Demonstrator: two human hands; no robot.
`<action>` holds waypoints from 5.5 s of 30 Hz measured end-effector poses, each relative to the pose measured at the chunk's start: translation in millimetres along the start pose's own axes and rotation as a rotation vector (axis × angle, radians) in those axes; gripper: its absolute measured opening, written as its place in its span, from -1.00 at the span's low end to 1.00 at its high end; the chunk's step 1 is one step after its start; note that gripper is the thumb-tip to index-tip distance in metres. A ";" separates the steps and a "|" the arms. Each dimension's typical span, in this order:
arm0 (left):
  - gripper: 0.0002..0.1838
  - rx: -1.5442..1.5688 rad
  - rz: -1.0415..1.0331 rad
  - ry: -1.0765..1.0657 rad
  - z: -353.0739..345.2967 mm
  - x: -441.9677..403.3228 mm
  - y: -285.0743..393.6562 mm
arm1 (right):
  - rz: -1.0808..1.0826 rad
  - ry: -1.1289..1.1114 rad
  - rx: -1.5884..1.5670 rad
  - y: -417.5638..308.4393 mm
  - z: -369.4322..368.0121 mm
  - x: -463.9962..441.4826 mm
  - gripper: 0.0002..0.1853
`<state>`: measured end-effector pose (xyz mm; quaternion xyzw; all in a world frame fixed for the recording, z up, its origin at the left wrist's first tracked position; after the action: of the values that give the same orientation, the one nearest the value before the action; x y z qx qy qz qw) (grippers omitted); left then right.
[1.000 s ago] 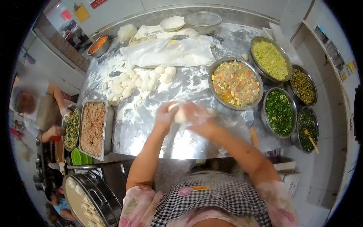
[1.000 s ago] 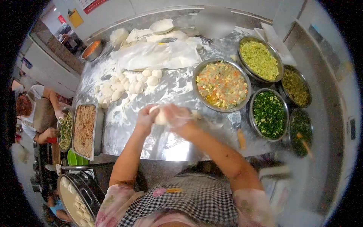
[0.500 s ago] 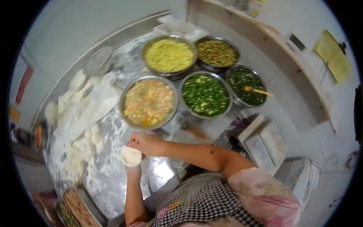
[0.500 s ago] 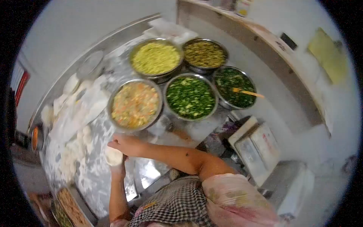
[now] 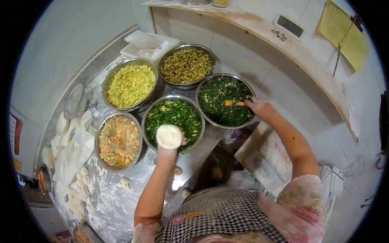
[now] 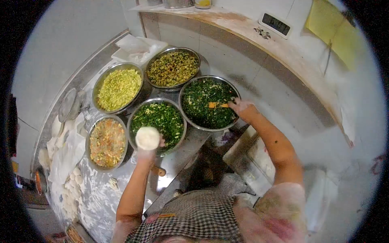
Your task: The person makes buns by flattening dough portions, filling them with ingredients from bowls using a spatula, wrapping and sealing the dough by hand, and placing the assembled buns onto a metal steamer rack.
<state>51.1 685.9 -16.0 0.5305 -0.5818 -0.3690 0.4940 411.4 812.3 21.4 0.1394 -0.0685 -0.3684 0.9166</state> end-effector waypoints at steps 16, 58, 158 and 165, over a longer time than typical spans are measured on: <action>-0.65 0.182 0.282 0.150 -157.5 -136.6 -35.0 | -0.139 0.131 -0.938 2.0 19.5 -28.6 -0.74; -0.24 -1.173 0.004 0.203 -177.2 -134.1 -35.3 | 0.084 -0.033 -0.969 12.4 34.8 -20.3 -0.75; -0.64 0.184 -0.183 0.636 137.1 388.3 -2.5 | 0.643 0.078 -1.440 -502.1 235.1 -19.3 -0.72; -0.46 0.319 -0.090 0.915 108.9 366.1 -29.3 | 0.077 -0.702 -2.442 -548.7 146.2 4.4 -0.67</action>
<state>-28.0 311.4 -3.0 0.7320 -0.3305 -0.0251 0.5953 21.1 400.8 -7.3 -0.8992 0.0720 -0.1818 0.3913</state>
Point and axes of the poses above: each hand's wrist, its own x-axis away from the middle knuckle, its own z-axis out of the back of the hand, y = z × x, the point moved 4 cm from there along -x, towards the middle knuckle, and after that the axes turned 11 degrees about z, right-handed, at the moved point
